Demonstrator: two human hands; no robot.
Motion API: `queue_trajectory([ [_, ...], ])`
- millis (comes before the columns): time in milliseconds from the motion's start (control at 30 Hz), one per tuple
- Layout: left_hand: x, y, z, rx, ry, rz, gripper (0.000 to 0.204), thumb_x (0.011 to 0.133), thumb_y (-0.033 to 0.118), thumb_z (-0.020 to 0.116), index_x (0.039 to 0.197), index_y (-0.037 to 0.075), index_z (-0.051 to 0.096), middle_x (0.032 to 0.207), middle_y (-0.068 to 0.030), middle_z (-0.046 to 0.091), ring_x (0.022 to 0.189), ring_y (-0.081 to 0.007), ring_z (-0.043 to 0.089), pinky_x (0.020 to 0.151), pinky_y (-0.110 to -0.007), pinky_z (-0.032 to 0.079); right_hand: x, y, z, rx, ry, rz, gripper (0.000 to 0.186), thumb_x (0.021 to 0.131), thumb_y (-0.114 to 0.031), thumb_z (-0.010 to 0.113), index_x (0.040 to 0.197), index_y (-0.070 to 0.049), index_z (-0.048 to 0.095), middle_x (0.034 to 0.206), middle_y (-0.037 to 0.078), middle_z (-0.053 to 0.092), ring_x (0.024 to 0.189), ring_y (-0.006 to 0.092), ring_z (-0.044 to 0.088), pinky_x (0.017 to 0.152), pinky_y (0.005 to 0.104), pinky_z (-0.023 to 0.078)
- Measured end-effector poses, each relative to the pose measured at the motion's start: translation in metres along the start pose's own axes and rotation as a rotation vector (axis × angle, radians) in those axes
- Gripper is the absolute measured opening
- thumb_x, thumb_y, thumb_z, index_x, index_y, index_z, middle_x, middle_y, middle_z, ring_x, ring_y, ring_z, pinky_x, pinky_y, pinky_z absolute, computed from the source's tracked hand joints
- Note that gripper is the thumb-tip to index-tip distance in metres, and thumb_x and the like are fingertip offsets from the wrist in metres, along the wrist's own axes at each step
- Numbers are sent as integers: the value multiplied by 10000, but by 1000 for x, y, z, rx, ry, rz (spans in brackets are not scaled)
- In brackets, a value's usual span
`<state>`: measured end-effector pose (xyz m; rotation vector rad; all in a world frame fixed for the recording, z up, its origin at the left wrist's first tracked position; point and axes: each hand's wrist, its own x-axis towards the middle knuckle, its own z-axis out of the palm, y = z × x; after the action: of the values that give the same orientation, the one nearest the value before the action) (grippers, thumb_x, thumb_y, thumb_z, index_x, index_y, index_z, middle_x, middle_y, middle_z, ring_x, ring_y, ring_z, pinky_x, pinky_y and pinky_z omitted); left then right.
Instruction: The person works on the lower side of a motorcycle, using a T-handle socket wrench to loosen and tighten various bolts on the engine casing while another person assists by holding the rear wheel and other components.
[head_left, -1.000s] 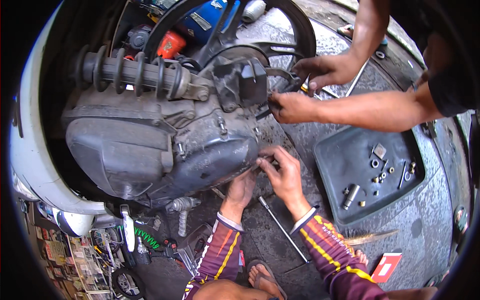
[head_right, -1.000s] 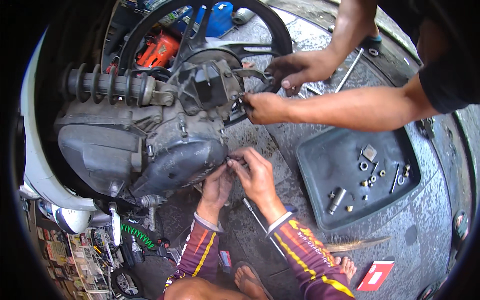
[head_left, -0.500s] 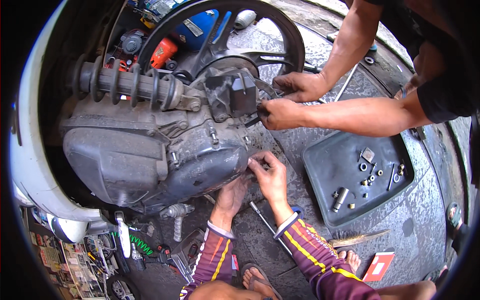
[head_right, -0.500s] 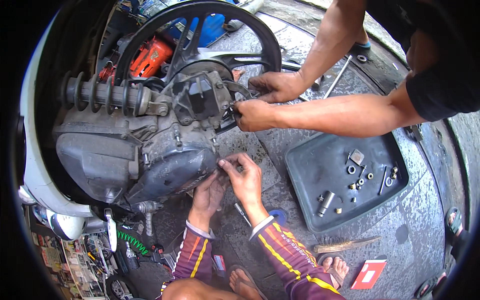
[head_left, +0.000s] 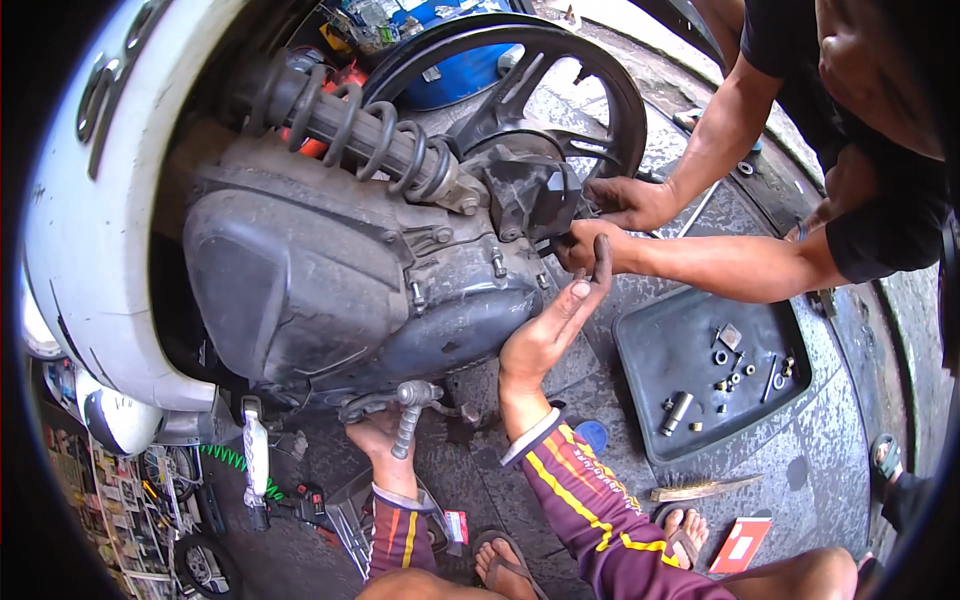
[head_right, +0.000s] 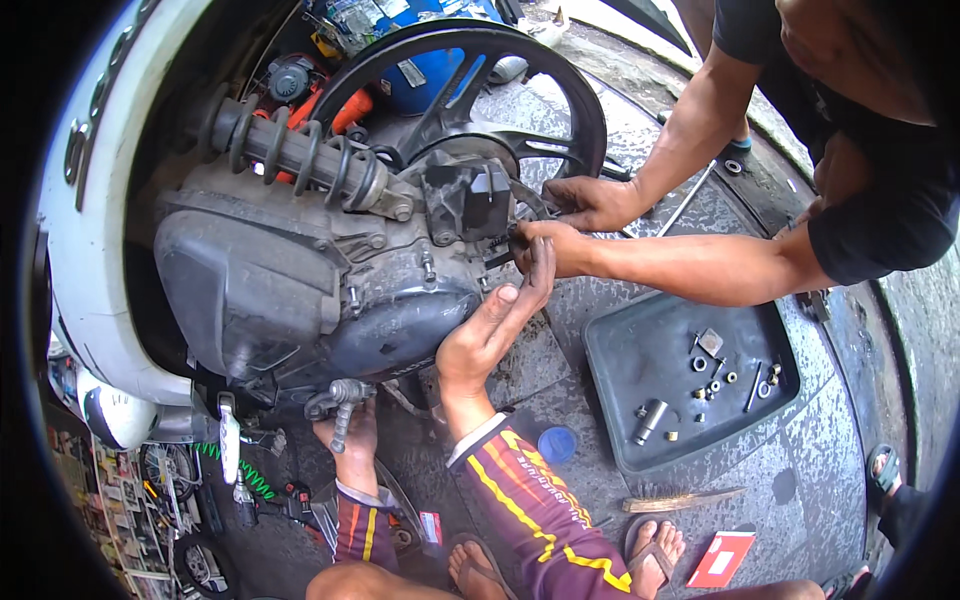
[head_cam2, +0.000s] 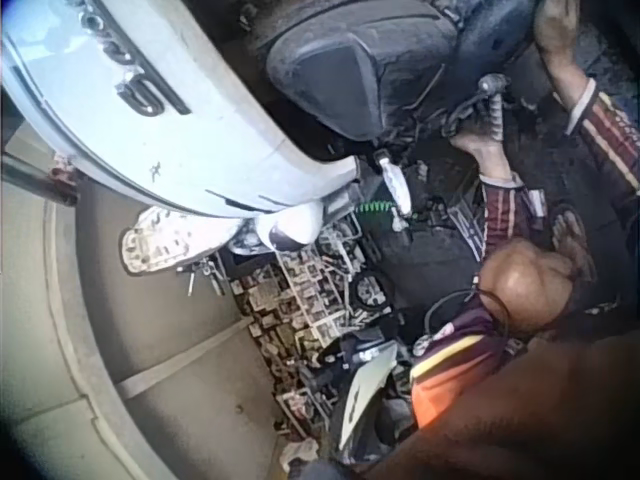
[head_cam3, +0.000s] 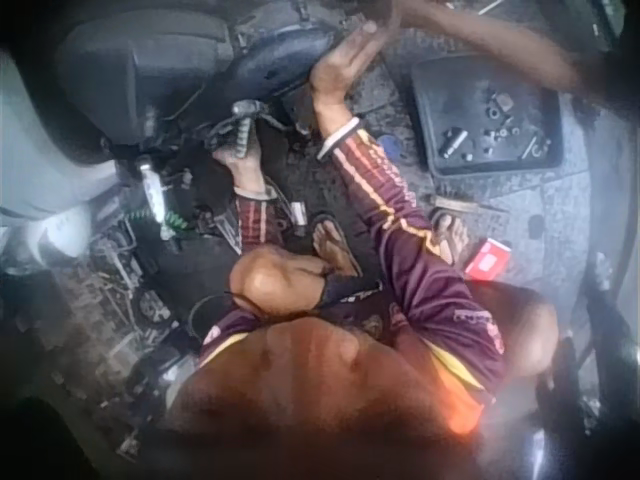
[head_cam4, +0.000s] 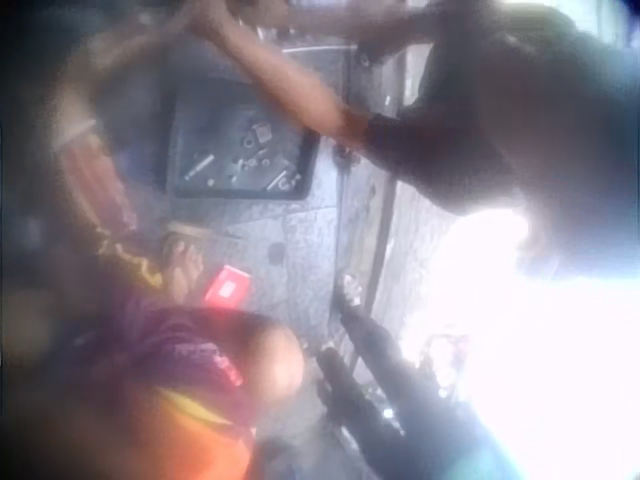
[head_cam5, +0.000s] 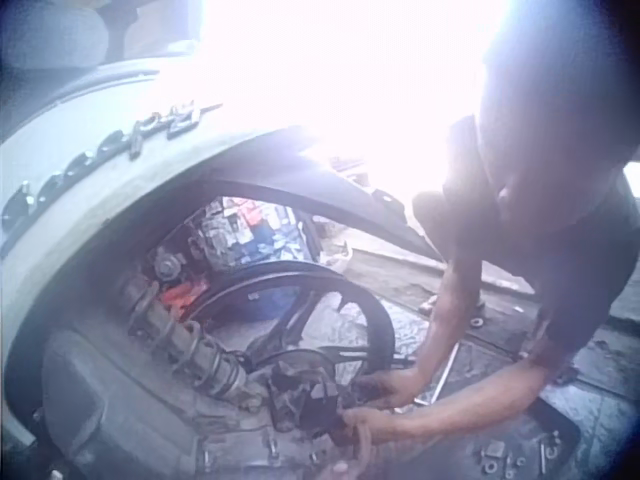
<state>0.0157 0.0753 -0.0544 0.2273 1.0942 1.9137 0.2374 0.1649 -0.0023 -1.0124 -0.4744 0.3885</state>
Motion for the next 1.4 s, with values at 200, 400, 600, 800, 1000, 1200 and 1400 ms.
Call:
queue_trajectory([
  [200,-27,12,38,-155,90,11,557,885,573,392,1150,113,562,1110,-68,587,1039,-246,548,985,-498,379,-3,7,-16,-35,-102,-34,568,1008,-394,215,1361,43,302,1419,191,295,1351,298,245,1111,409,167],
  [400,-9,25,23,-225,154,-72,731,876,681,258,1296,115,453,1236,-101,507,1173,-274,456,1003,-472,319,17,-20,-3,12,-12,-114,599,1004,-412,207,1401,35,246,1459,200,250,1380,313,189,1120,430,128],
  [600,24,47,-7,-166,124,47,732,869,674,268,1255,89,481,1238,-109,528,1177,-276,460,1021,-486,291,10,-10,2,-193,-121,-125,630,998,-456,194,1425,7,223,1481,179,233,1387,302,172,1124,391,105],
  [800,-3,34,4,-212,159,-77,736,887,669,276,1338,97,384,1340,-103,435,1282,-264,374,1078,-513,223,9,-3,-12,-132,-146,-26,616,998,-429,218,1419,20,214,1486,197,194,1398,322,133,1123,430,101],
  [1000,-32,24,-9,-3,43,-165,668,905,609,358,1318,85,392,1336,-112,405,1238,-250,405,1035,-500,287,-28,5,-70,-212,-253,49,369,972,-222,435,1245,25,464,1275,171,470,1237,283,393,1061,383,256],
  [1200,-68,31,5,661,-635,-607,498,950,452,416,1269,73,470,1191,-91,518,1089,-198,514,935,-393,409,8,-30,-49,-138,-418,-59,198,810,-89,687,976,-4,619,890,72,601,803,153,562,729,271,441],
  [1400,-100,46,52,1269,-1403,-649,372,969,310,454,1224,43,505,1073,-113,590,1009,-182,564,910,-329,427,40,-34,-32,-140,-565,165,159,798,-113,699,867,15,632,699,39,583,664,82,484,626,243,414],
])
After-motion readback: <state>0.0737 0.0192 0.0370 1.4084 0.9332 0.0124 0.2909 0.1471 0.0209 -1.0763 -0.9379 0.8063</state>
